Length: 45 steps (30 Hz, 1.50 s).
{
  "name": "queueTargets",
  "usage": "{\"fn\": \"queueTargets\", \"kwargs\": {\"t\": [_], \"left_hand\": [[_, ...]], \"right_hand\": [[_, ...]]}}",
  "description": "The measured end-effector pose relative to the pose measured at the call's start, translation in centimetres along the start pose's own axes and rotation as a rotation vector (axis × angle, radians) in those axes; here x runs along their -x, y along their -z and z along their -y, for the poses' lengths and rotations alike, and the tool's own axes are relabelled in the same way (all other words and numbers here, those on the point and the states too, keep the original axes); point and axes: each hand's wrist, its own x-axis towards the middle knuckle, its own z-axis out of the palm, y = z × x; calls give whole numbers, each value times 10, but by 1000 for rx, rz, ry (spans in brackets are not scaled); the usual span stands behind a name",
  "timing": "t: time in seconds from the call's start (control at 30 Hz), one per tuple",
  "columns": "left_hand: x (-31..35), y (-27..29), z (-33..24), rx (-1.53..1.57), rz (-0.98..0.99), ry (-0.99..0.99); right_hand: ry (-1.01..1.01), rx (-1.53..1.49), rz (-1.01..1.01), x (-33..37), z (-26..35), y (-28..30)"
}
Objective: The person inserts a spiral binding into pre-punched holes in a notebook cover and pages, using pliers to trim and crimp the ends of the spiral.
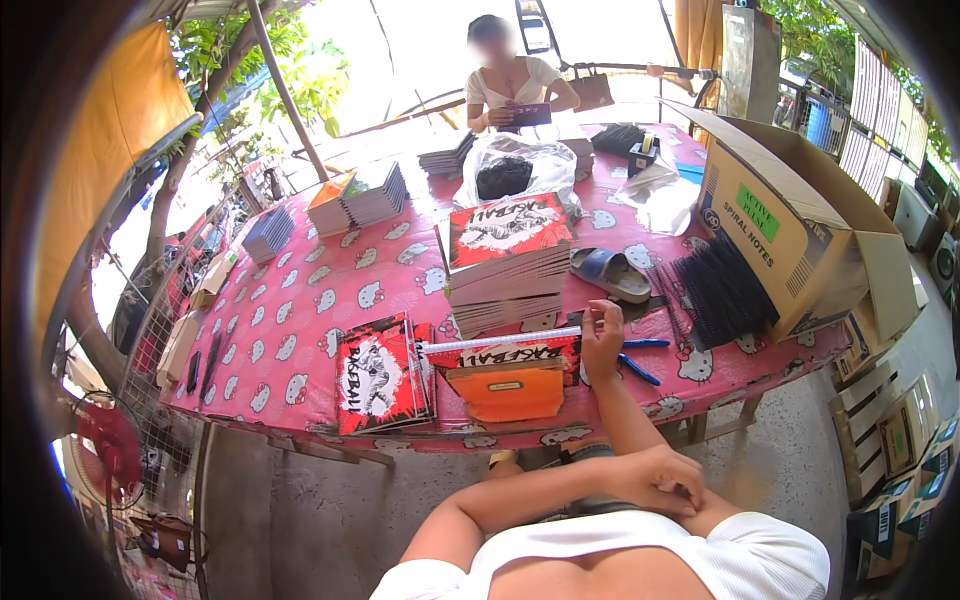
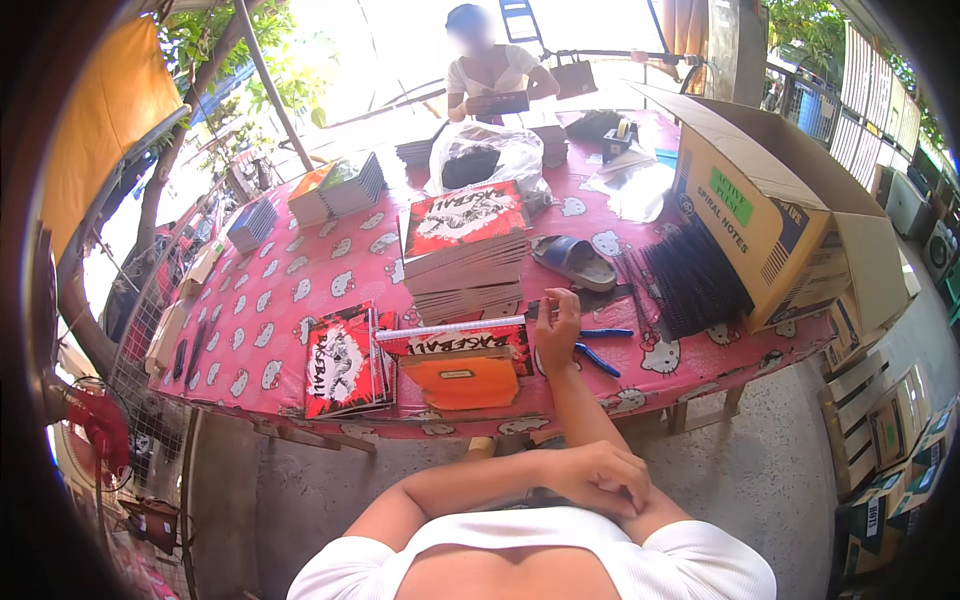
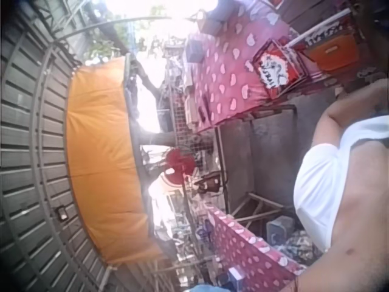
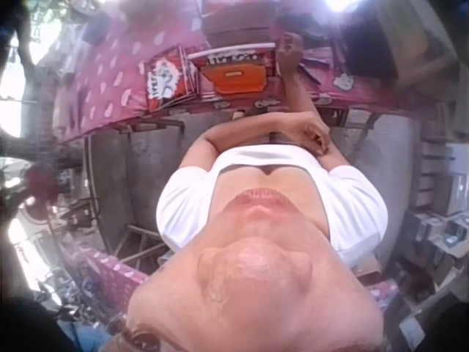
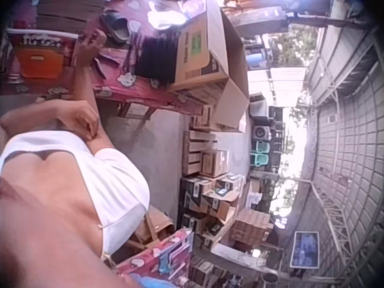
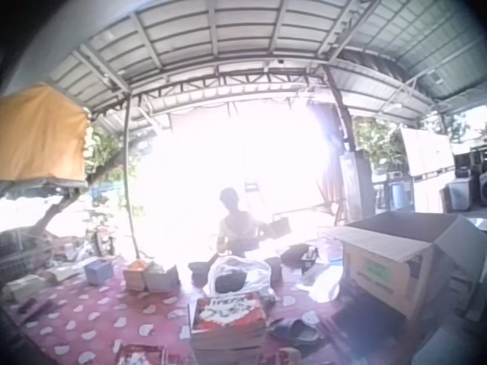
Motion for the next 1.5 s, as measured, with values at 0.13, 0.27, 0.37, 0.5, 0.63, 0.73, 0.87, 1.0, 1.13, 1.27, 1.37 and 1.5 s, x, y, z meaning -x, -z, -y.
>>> {"fn": "queueTargets", "kwargs": {"t": [0.13,0.27,0.37,0.5,0.63,0.73,0.87,1.0,1.13,1.27,1.37,1.5], "left_hand": [[1,8,-4,-23,92,211],[-18,-9,-13,5,5,-15],[1,0,-3,28,35,58],[1,4,-5,-65,93,133],[-18,-15,-23,27,-87,-29],[10,-2,-9,-24,28,129],[10,5,-17,99,101,529],[-8,-11,-21,-47,-2,80],[-13,7,-43,-225,70,496],[-1,27,-56,-673,-167,584],[13,50,-73,-1338,-599,386],[39,80,-56,-1809,-804,682]], "right_hand": [[21,20,11,-3,-5,2],[22,32,-4,-4,-6,1],[-4,17,11,0,-3,-1],[-3,57,27,-3,-7,2],[9,26,10,-3,2,2],[-6,18,15,-1,4,1],[19,49,19,-4,-1,2],[7,27,9,-3,2,1],[-54,10,94,5,-5,3],[-151,-98,249,-4,-15,11],[7,21,177,-44,2,34],[93,586,138,-127,-57,88]]}}
